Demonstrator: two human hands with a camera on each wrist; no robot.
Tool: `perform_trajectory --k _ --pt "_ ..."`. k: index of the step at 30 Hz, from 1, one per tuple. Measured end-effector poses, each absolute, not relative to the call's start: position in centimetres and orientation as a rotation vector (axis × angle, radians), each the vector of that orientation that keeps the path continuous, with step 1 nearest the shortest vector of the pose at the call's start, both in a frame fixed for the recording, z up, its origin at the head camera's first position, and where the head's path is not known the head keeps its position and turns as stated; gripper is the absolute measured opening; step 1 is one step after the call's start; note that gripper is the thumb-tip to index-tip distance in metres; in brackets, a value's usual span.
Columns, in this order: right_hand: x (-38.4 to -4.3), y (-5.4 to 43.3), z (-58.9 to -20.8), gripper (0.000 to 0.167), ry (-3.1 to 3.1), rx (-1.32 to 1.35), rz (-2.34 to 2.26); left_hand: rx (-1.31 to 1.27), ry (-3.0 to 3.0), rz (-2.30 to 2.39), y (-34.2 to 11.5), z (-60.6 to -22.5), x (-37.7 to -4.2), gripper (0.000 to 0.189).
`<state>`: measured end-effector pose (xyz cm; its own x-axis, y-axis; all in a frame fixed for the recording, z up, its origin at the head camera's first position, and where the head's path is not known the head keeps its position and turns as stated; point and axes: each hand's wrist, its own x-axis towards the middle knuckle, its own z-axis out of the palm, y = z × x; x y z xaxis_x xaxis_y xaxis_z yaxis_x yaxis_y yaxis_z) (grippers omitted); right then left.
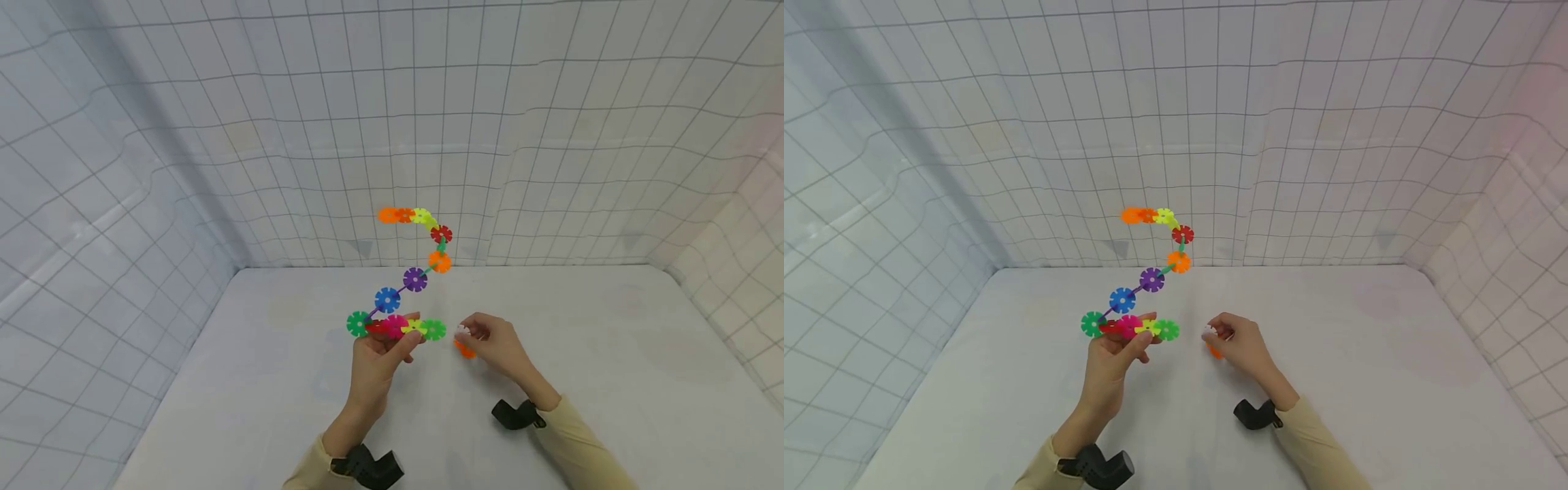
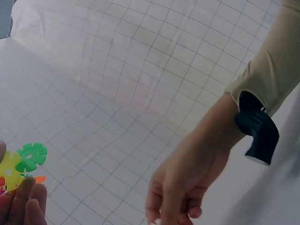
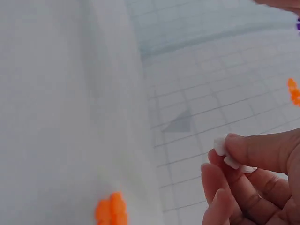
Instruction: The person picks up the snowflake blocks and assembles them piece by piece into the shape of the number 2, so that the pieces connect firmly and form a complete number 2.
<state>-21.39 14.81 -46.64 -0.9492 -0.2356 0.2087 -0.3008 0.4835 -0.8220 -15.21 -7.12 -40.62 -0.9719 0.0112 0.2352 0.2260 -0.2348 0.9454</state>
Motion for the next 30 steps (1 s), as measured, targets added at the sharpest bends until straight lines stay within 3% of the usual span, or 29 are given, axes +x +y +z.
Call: perform_trajectory --k 4,9,18,30 --pt "-20.0 15.3 -43.4 0.03 -2.482 0.449 1.917 -0.29 -1.866 -2.344 -7.0 -40.6 -15.2 0.022" --pt "-18.0 15.6 -40.5 0.03 -2.252 0.548 2.219 -0.296 -1.877 -2.339 -7.0 -40.4 -15.1 0.022" --pt "-15.4 15.5 -38.7 0.023 -2.198 0.617 2.266 -0.287 -1.887 -2.376 -7.0 -40.4 -14.9 0.022" --pt "-14.5 15.3 -38.2 0.024 -2.165 0.71 2.369 -0.322 -1.92 -2.406 -6.8 -40.4 -14.8 0.022"
